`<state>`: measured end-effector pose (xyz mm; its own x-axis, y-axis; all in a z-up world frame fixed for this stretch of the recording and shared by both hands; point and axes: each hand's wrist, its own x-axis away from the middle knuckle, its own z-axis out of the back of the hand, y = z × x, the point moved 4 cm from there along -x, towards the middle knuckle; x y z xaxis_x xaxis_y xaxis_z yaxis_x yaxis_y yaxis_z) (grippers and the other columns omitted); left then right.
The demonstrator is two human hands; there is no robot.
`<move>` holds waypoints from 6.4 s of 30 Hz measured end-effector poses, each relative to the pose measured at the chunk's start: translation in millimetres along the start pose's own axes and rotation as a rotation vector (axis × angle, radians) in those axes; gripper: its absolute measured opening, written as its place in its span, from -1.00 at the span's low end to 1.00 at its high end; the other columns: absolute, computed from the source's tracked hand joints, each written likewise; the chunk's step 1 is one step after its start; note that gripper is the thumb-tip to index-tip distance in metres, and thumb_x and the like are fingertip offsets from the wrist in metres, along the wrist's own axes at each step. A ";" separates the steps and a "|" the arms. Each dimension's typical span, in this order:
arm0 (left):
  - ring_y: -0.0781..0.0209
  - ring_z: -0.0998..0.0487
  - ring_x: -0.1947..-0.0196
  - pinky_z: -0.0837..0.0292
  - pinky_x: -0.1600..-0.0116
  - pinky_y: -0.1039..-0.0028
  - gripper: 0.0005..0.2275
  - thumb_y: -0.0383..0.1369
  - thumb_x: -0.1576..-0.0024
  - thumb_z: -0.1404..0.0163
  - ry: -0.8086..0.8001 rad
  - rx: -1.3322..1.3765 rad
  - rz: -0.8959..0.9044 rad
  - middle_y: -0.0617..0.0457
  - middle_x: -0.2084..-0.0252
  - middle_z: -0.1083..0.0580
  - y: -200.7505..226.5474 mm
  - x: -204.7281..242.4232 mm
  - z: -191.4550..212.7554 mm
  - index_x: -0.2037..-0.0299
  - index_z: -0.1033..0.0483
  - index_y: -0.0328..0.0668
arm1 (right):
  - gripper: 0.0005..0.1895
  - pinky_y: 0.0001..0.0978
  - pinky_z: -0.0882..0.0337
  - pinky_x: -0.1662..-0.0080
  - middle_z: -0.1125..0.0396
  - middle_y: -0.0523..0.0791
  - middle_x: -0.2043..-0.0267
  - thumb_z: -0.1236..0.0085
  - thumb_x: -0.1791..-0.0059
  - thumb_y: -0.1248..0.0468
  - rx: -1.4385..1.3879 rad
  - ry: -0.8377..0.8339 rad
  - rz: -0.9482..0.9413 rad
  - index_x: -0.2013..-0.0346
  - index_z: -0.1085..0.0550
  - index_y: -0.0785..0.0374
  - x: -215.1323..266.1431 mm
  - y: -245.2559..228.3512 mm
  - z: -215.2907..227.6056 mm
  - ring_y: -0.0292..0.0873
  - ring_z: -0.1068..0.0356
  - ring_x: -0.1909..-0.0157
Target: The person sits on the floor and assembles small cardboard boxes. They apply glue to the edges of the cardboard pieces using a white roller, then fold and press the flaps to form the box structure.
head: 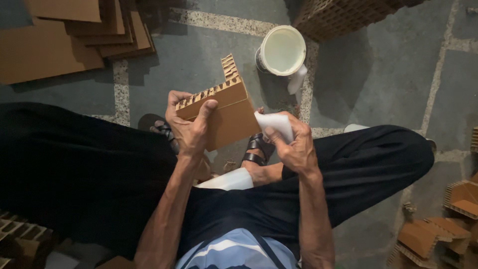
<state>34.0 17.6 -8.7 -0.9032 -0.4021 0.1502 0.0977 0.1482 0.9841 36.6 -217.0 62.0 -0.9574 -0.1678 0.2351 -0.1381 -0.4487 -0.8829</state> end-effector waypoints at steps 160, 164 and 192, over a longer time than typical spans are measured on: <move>-0.32 -0.16 -0.39 -0.40 -0.25 -0.23 0.33 0.16 0.30 -0.34 0.241 -0.297 0.544 -0.41 -0.47 0.06 -97.3 -95.7 -17.9 -0.52 0.43 -0.19 | -0.56 -0.28 -0.54 0.09 -0.46 0.01 0.11 -0.42 0.10 0.25 0.061 0.646 0.207 0.00 -0.47 0.31 -176.2 128.6 57.0 -0.14 -0.52 0.12; -0.20 -0.36 -0.34 -0.31 -0.37 0.17 0.39 0.09 0.30 -0.42 0.216 -0.080 0.553 -0.40 -0.37 -0.23 -134.6 -84.1 -16.3 -0.47 0.52 -0.42 | -0.59 -0.25 -0.51 0.18 -0.51 -0.02 0.31 -0.52 0.18 0.17 0.310 0.645 0.136 0.18 -0.54 0.28 -177.0 117.8 42.9 -0.11 -0.54 0.28; 0.07 -0.54 -0.11 -0.57 -0.12 0.33 -0.34 -0.31 -0.20 -0.08 -0.004 0.180 0.207 -0.17 -0.19 -0.45 -103.7 -93.5 -22.1 -0.47 -0.01 -0.21 | -0.57 -0.43 -0.36 0.57 -0.42 -0.07 0.58 -0.28 0.10 0.05 -0.163 0.685 -0.347 0.32 -0.57 0.46 -157.5 193.0 71.1 -0.28 -0.36 0.65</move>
<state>117.6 19.9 -122.7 -0.8733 -0.3433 0.3457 0.2049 0.3851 0.8998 178.7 -339.6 -116.5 -0.7885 0.5608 0.2527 -0.4430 -0.2327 -0.8658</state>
